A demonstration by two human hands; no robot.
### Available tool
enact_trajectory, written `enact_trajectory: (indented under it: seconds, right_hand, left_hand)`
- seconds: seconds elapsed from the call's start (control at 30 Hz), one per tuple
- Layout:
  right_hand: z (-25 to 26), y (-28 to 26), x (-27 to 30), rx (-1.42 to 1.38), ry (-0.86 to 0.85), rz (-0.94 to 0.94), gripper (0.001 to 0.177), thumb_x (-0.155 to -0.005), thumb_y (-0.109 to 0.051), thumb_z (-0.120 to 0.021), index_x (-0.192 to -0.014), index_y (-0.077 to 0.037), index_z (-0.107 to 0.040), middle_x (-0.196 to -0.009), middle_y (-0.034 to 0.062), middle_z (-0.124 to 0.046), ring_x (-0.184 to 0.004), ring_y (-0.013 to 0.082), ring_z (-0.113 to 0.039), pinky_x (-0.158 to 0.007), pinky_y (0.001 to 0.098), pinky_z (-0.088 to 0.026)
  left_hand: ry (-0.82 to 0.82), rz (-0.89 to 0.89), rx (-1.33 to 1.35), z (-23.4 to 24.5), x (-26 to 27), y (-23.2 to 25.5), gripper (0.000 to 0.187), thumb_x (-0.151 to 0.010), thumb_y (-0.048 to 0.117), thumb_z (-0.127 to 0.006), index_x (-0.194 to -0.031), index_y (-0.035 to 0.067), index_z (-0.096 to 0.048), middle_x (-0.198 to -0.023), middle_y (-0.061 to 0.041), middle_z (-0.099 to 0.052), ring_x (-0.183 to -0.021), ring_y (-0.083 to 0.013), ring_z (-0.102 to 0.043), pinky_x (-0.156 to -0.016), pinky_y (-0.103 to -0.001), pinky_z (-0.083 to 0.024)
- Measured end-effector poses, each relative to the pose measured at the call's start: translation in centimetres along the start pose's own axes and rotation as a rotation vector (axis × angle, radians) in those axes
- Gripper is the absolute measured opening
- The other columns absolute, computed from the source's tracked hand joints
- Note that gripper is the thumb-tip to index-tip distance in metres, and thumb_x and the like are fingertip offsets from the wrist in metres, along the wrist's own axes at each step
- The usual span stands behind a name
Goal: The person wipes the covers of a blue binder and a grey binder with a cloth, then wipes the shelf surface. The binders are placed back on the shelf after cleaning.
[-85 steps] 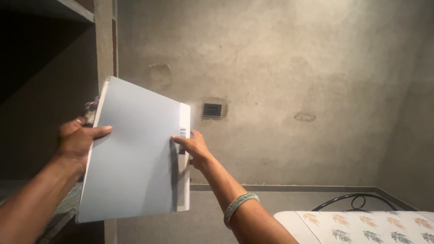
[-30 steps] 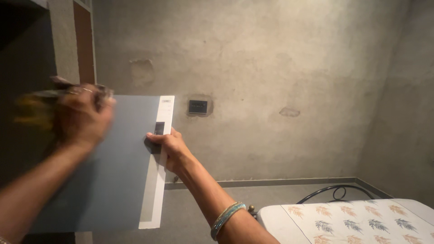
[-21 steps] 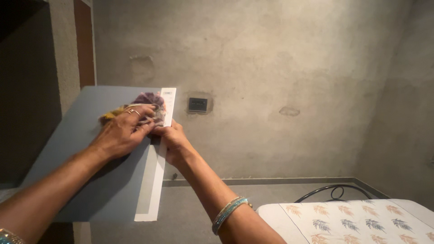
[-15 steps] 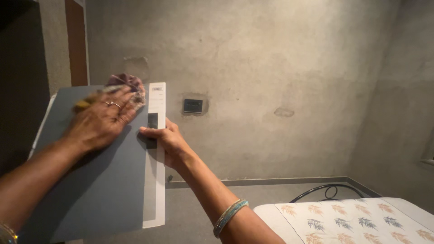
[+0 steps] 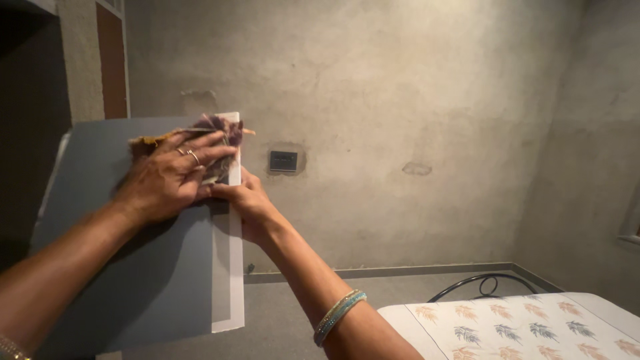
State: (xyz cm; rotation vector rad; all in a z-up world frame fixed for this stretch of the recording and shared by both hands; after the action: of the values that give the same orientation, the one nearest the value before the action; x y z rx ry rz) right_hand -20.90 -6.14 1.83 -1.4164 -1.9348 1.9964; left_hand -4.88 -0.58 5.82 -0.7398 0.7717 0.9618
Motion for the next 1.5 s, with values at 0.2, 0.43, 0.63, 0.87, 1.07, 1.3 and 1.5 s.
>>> enact_trajectory:
  seconds: [0.2, 0.43, 0.63, 0.87, 1.07, 1.3, 1.5]
  right_hand:
    - [-1.2, -0.8, 1.1, 0.096, 0.007, 0.008, 0.046, -0.089, -0.008, -0.073, -0.132, -0.008, -0.056, -0.103, 0.0097, -0.066, -0.086, 0.0178, -0.068, -0.072, 0.0356, -0.061]
    - [-2.1, -1.6, 1.2, 0.041, 0.105, 0.032, 0.05, -0.086, -0.014, -0.074, -0.13, -0.01, -0.051, -0.099, 0.0088, -0.063, -0.085, 0.0193, -0.067, -0.069, 0.0405, -0.061]
    - [-2.1, -1.0, -1.2, -0.041, 0.171, 0.141, 0.041, -0.09, -0.014, -0.074, -0.122, -0.008, -0.051, -0.099, 0.0071, -0.061, -0.084, 0.0187, -0.064, -0.068, 0.041, -0.059]
    - [-2.8, -0.2, -4.0, -0.289, 0.256, 0.176, 0.025, -0.1, -0.017, -0.062, -0.123, -0.014, -0.052, -0.1, 0.0049, -0.067, -0.088, 0.0199, -0.067, -0.074, 0.0408, -0.059]
    - [-1.7, 0.1, -4.7, -0.53, 0.027, 0.236, 0.028, -0.109, -0.025, -0.048, -0.132, -0.009, -0.05, -0.118, 0.0131, -0.067, -0.106, 0.027, -0.068, -0.092, 0.0454, -0.06]
    - [0.0, -2.2, -3.4, -0.411, 0.294, 0.157, 0.039, -0.101, -0.027, -0.055, -0.139, -0.022, -0.048, -0.122, 0.0063, -0.062, -0.107, 0.0268, -0.064, -0.091, 0.0539, -0.056]
    - [2.4, 0.2, -6.5, -0.402, 0.237, 0.287, 0.022, -0.111, -0.02, -0.059, -0.13, -0.014, -0.049, -0.104, 0.0037, -0.058, -0.093, 0.0207, -0.06, -0.087, 0.0436, -0.059]
  left_hand:
    - [0.156, -0.02, -0.121, 2.0, -1.5, -2.9, 0.064, -0.098, 0.032, -0.039, -0.162, 0.028, -0.029, -0.168, -0.006, -0.026, -0.155, -0.0296, -0.028, -0.126, -0.058, -0.018]
    - [0.124, 0.661, -0.021, 3.7, -0.1, -6.0, 0.061, -0.101, 0.042, -0.038, -0.16, 0.031, -0.034, -0.17, -0.011, -0.025, -0.149, -0.0461, -0.026, -0.118, -0.067, -0.024]
    - [0.347, 0.566, 0.042, 0.7, 2.9, -6.3, 0.058, -0.106, 0.042, -0.039, -0.159, 0.018, -0.04, -0.164, -0.023, -0.03, -0.147, -0.0508, -0.033, -0.121, -0.066, -0.023]
    - [0.205, 0.311, -0.129, -1.1, 5.5, 1.8, 0.056, -0.101, 0.043, -0.04, -0.154, 0.026, -0.046, -0.166, -0.013, -0.033, -0.147, -0.0474, -0.03, -0.114, -0.072, -0.016]
    - [0.145, 0.225, -0.071, -0.9, 5.1, 4.0, 0.054, -0.099, 0.047, -0.041, -0.151, 0.032, -0.044, -0.165, -0.003, -0.032, -0.15, -0.0419, -0.029, -0.117, -0.072, -0.017]
    - [0.185, 0.613, -0.016, -1.2, 5.0, -3.3, 0.059, -0.099, 0.045, -0.04, -0.157, 0.03, -0.039, -0.166, -0.011, -0.028, -0.149, -0.0465, -0.023, -0.116, -0.071, -0.014]
    - [0.01, 0.333, -0.038, -1.8, 4.7, 3.0, 0.069, -0.095, 0.049, -0.042, -0.158, 0.025, -0.032, -0.166, -0.01, -0.025, -0.148, -0.0424, -0.024, -0.114, -0.072, -0.018]
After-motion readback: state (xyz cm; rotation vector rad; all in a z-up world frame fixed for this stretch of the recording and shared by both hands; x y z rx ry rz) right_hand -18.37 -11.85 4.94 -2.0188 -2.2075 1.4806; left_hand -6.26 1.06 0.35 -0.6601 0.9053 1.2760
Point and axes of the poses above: each hand's wrist, its own x-axis away from the middle knuckle, its own z-axis out of the back of the hand, y = z × x, the point moved 1 cm from there along -x, towards the middle knuckle
